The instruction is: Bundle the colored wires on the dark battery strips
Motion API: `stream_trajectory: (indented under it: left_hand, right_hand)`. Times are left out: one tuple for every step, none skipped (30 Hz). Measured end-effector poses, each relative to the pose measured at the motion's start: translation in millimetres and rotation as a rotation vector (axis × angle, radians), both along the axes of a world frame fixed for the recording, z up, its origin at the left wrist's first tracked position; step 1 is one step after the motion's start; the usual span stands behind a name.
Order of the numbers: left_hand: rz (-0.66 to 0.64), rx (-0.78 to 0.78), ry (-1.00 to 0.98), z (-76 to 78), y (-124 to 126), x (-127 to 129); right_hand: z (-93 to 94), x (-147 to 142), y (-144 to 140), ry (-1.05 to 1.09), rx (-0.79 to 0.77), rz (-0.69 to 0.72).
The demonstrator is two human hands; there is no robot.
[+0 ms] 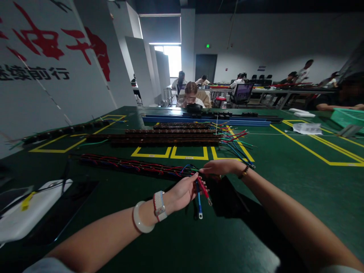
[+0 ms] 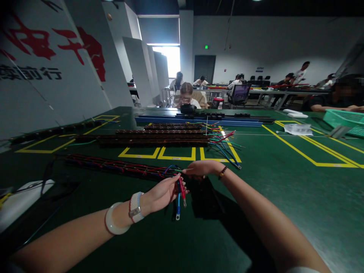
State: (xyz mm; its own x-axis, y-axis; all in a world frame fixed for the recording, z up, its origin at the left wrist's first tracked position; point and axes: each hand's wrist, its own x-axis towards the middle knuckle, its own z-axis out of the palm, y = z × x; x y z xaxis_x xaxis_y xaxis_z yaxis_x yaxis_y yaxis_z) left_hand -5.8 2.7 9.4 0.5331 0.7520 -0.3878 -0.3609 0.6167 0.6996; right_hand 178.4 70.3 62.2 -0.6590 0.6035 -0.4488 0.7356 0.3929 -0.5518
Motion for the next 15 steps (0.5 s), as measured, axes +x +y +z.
stream_trajectory:
  left_hand:
    - [0.003,-0.017,0.026,0.3,0,0]
    - [0.008,-0.031,0.047,0.6,0,-1]
    - [0.013,-0.044,0.061,1.1,0,-1]
    - [0.017,-0.051,0.063,1.6,0,-1]
    - [0.015,-0.056,0.057,2.2,0,-1]
    - [0.008,-0.058,0.042,2.8,0,-1]
    - [0.000,-0.060,0.024,3.3,0,-1]
    - [-0.010,-0.061,0.005,3.7,0,-1]
    - [-0.021,-0.060,-0.011,4.1,-1,-1]
    - [-0.029,-0.059,-0.021,4.3,-1,-2]
    - [-0.036,-0.057,-0.028,4.4,-1,-2]
    - [-0.041,-0.054,-0.034,4.4,-1,-2]
    - [-0.047,-0.048,-0.036,4.4,-1,-2]
    - [-0.054,-0.041,-0.035,4.2,-1,-3]
    - [-0.062,-0.033,-0.032,3.9,-1,-3]
  right_hand:
    - [-3.0,4,5,0.020,-0.014,0.024]
    - [-5.4,8,10,0.035,-0.030,0.045]
    - [-6.9,12,13,0.045,-0.041,0.057]
    - [-7.7,15,16,0.047,-0.037,0.058]
    - [-7.8,17,18,0.044,-0.007,0.049]
    - [-7.4,18,18,0.033,0.048,0.033]
    - [-6.7,19,18,0.017,0.125,0.014]
    - [-5.9,19,18,-0.003,0.218,-0.003]
    - [-5.2,18,16,-0.025,0.321,-0.016]
    - [-4.7,17,15,-0.051,0.424,-0.026]
    - [-4.6,15,13,-0.081,0.520,-0.037]
    - [-4.8,13,12,-0.112,0.605,-0.048]
    - [-5.6,11,11,-0.143,0.678,-0.058]
    - [-6.9,9,10,-0.174,0.741,-0.064]
    - [-8.6,7,10,-0.199,0.797,-0.065]
